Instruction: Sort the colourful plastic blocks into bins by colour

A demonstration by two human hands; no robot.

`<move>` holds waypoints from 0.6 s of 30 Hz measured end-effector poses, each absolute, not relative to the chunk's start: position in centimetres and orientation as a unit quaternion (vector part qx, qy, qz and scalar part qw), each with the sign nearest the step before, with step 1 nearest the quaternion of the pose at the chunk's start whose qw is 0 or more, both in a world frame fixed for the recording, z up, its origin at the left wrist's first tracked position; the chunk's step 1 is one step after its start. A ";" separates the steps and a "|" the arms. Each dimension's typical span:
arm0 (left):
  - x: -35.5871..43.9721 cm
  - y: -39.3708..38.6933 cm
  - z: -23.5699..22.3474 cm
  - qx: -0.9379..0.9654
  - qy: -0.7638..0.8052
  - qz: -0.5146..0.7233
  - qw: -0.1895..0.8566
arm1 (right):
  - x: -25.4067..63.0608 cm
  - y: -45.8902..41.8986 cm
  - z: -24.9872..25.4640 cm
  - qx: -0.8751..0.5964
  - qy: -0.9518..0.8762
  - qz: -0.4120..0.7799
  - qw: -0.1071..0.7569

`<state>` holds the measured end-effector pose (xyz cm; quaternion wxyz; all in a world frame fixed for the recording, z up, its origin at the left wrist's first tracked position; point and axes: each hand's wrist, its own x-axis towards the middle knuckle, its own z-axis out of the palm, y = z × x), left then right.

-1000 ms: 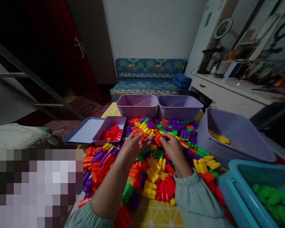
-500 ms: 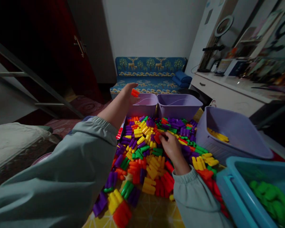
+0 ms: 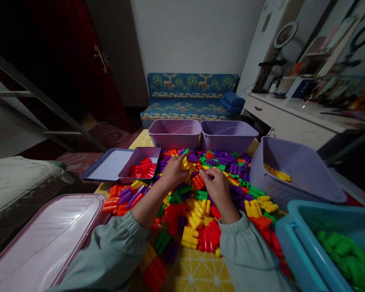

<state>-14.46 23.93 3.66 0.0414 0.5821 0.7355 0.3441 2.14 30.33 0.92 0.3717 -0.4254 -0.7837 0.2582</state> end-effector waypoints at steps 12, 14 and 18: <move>-11.9 21.0 3.4 0.606 0.757 0.241 -0.027 | 1.9 30.3 0.3 -0.425 -0.806 0.200 0.361; -11.7 21.0 3.0 0.595 0.765 0.247 -0.027 | 2.1 30.4 0.5 -0.447 -0.797 0.207 0.350; -11.6 21.1 2.5 0.586 0.770 0.251 -0.024 | 2.0 30.5 0.5 -0.450 -0.801 0.229 0.323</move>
